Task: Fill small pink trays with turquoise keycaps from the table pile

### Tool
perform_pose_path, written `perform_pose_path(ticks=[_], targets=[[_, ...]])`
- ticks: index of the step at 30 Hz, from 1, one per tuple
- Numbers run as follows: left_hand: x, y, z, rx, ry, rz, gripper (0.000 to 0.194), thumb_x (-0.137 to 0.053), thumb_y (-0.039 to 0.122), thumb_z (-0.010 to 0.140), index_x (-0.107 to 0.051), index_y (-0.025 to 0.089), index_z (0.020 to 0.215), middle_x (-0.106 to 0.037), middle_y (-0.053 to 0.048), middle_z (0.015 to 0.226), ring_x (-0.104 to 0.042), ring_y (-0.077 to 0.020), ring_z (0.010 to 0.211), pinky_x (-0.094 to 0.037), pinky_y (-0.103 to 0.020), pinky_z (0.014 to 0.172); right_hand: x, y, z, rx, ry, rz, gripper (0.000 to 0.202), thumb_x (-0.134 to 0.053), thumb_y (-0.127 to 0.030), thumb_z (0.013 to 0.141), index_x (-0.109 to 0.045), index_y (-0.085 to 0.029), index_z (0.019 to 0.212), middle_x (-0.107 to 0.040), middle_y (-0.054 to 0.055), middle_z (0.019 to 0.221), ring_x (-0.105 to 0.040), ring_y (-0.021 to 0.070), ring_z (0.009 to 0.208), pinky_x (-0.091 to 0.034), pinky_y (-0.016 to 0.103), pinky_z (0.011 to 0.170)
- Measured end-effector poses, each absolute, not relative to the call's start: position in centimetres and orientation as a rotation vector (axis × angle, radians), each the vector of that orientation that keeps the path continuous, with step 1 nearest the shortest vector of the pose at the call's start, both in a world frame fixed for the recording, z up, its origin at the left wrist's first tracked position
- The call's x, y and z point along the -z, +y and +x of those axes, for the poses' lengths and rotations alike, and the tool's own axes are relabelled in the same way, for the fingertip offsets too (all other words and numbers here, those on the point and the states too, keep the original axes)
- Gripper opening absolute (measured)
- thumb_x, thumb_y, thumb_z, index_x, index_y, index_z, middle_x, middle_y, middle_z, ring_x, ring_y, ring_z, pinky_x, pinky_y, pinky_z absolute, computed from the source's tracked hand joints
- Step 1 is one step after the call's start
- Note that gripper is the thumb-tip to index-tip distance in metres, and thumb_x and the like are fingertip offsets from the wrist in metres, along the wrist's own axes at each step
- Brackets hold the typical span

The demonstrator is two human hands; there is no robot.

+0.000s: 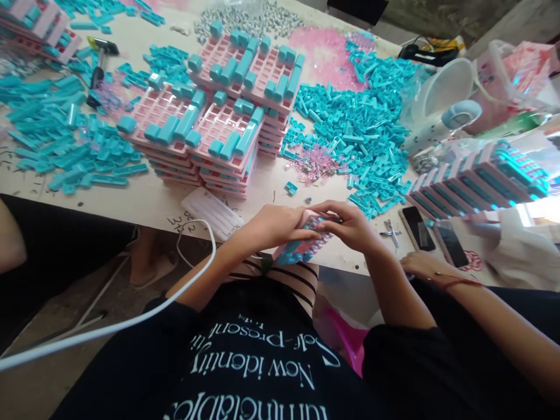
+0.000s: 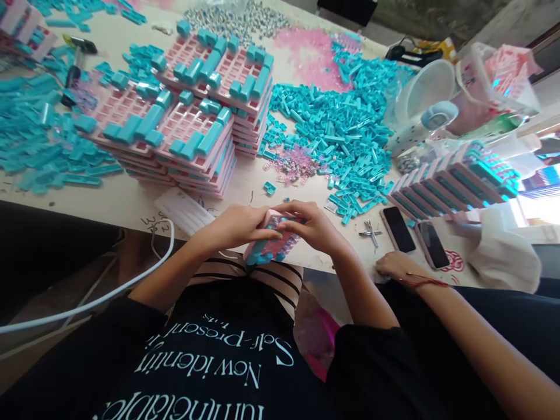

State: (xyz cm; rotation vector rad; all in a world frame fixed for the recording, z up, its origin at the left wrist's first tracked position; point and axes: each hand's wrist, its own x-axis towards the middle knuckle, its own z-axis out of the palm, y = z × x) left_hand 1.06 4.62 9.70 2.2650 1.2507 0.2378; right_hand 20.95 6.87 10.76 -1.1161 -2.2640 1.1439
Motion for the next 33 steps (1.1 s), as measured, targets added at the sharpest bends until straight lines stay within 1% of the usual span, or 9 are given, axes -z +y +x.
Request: perform_pose_path(ticks=[4,8,12,16,19,23,27,29,33], targets=[[-9.5,4.5,1.4,-0.274,1.314,2.336,0.065,-0.034,0.069,0.081,-0.057,0.013,0.103,-0.065,-0.008,0.083,-0.058,-0.0170,0.069,-0.032,-0.024,0.057,-10.9,6.2,21.0,-0.883,-2.354,-1.178,0.030,-0.053,-0.044,0.086,-0.061,-0.023,0.105,-0.064,0.006,0.098,-0.056,0.0210,0.088,-0.040,0.039,0.086],[-9.3,3.9,1.6,-0.347,1.378,2.409,0.070,-0.028,0.072,0.080,-0.058,0.011,0.098,-0.065,-0.009,0.078,-0.058,-0.0166,0.065,-0.032,-0.024,0.055,-10.7,5.0,20.9,-0.820,-2.363,-1.219,0.029,-0.049,-0.039,0.087,-0.056,-0.021,0.109,-0.061,0.009,0.100,-0.053,0.0233,0.092,-0.041,0.038,0.084],[-9.4,3.3,1.7,-0.376,1.352,2.461,0.066,-0.029,0.068,0.083,-0.059,0.011,0.092,-0.065,-0.009,0.073,-0.058,-0.0166,0.061,-0.032,-0.025,0.052,-10.3,3.9,20.7,-0.862,-2.304,-1.204,0.028,-0.046,-0.038,0.088,-0.051,-0.019,0.109,-0.059,0.010,0.101,-0.052,0.0239,0.093,-0.042,0.037,0.081],[-9.5,2.9,1.6,-0.462,1.309,2.479,0.063,-0.030,0.068,0.083,-0.060,0.013,0.086,-0.064,-0.008,0.066,-0.056,-0.0158,0.056,-0.031,-0.026,0.050,-10.0,3.1,20.6,-0.835,-2.273,-1.187,0.025,-0.046,-0.038,0.089,-0.050,-0.021,0.106,-0.058,0.008,0.096,-0.052,0.0227,0.087,-0.043,0.036,0.076],[-9.3,2.8,1.6,-0.507,1.265,2.492,0.062,-0.028,0.066,0.085,-0.060,0.013,0.082,-0.063,-0.007,0.062,-0.056,-0.0155,0.055,-0.029,-0.026,0.048,-10.0,2.7,20.6,-0.774,-2.287,-1.191,0.021,-0.047,-0.034,0.088,-0.050,-0.021,0.104,-0.057,0.007,0.092,-0.050,0.0219,0.085,-0.043,0.036,0.073],[-9.0,2.7,1.7,-0.565,1.211,2.477,0.060,-0.027,0.064,0.086,-0.059,0.013,0.080,-0.063,-0.007,0.062,-0.055,-0.0142,0.054,-0.029,-0.025,0.049,-10.5,2.5,20.6,-0.735,-2.329,-1.220,0.017,-0.048,-0.029,0.088,-0.051,-0.021,0.102,-0.057,0.007,0.090,-0.048,0.0217,0.086,-0.041,0.035,0.075],[-9.2,2.9,1.8,-0.542,1.198,2.421,0.059,-0.025,0.063,0.087,-0.057,0.014,0.078,-0.062,-0.007,0.062,-0.054,-0.0138,0.054,-0.030,-0.025,0.050,-11.5,2.7,20.5,-0.762,-2.355,-1.240,0.014,-0.048,-0.028,0.088,-0.052,-0.020,0.099,-0.059,0.005,0.086,-0.049,0.0196,0.082,-0.039,0.035,0.077],[-9.4,3.1,1.8,-0.514,1.202,2.352,0.057,-0.028,0.062,0.087,-0.057,0.014,0.078,-0.062,-0.007,0.065,-0.055,-0.0143,0.055,-0.031,-0.025,0.051,-11.9,3.2,20.6,-0.808,-2.359,-1.243,0.015,-0.048,-0.030,0.089,-0.054,-0.020,0.098,-0.061,0.004,0.087,-0.051,0.0185,0.081,-0.038,0.035,0.078],[-8.6,3.3,2.1,-0.499,1.174,2.091,0.046,-0.043,0.059,0.083,-0.057,0.015,0.083,-0.061,-0.003,0.067,-0.054,-0.0143,0.058,-0.032,-0.025,0.054,-11.4,4.7,21.1,-0.931,-2.359,-1.250,0.021,-0.051,-0.038,0.088,-0.059,-0.022,0.099,-0.066,0.003,0.093,-0.057,0.0182,0.085,-0.037,0.035,0.084]])
